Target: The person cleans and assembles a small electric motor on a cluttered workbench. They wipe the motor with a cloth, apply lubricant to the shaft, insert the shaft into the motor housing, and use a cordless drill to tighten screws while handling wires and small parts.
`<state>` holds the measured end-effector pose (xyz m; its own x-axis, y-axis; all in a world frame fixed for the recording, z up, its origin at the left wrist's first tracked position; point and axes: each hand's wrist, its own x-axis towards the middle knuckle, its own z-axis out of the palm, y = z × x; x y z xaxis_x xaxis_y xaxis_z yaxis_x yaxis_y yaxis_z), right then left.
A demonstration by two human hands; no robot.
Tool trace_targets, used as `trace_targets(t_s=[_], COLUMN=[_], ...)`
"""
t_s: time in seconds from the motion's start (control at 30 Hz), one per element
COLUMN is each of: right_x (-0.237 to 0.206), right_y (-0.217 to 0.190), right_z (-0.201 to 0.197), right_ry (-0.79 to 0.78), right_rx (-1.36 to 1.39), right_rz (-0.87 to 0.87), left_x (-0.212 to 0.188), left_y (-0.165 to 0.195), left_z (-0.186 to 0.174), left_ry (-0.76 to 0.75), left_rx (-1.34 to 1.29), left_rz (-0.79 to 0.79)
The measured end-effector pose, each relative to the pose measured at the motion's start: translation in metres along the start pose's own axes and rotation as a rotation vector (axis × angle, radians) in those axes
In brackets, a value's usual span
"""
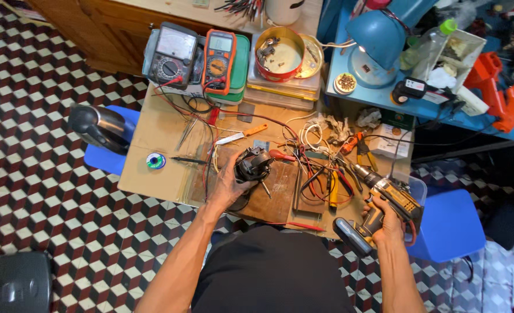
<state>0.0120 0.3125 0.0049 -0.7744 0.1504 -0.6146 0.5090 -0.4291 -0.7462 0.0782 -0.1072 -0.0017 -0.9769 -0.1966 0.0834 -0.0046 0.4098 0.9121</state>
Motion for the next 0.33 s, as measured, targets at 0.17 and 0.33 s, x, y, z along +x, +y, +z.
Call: trace_targets(t_s=[0.17, 0.33], right_x=[0.057, 0.081], right_y=[0.016, 0.018], right_z=[0.008, 0.004], right_ry=[-0.071, -0.014], right_rx=[0.157, -1.027], right_rz=[0.213, 0.196], left_x=[0.002, 0.002], left_y=[-0.005, -0.015], left_z=[-0.003, -0.005], left_ry=[-0.007, 0.025], left_rx=[0.077, 0.158], left_rz=[-0.109, -0.017])
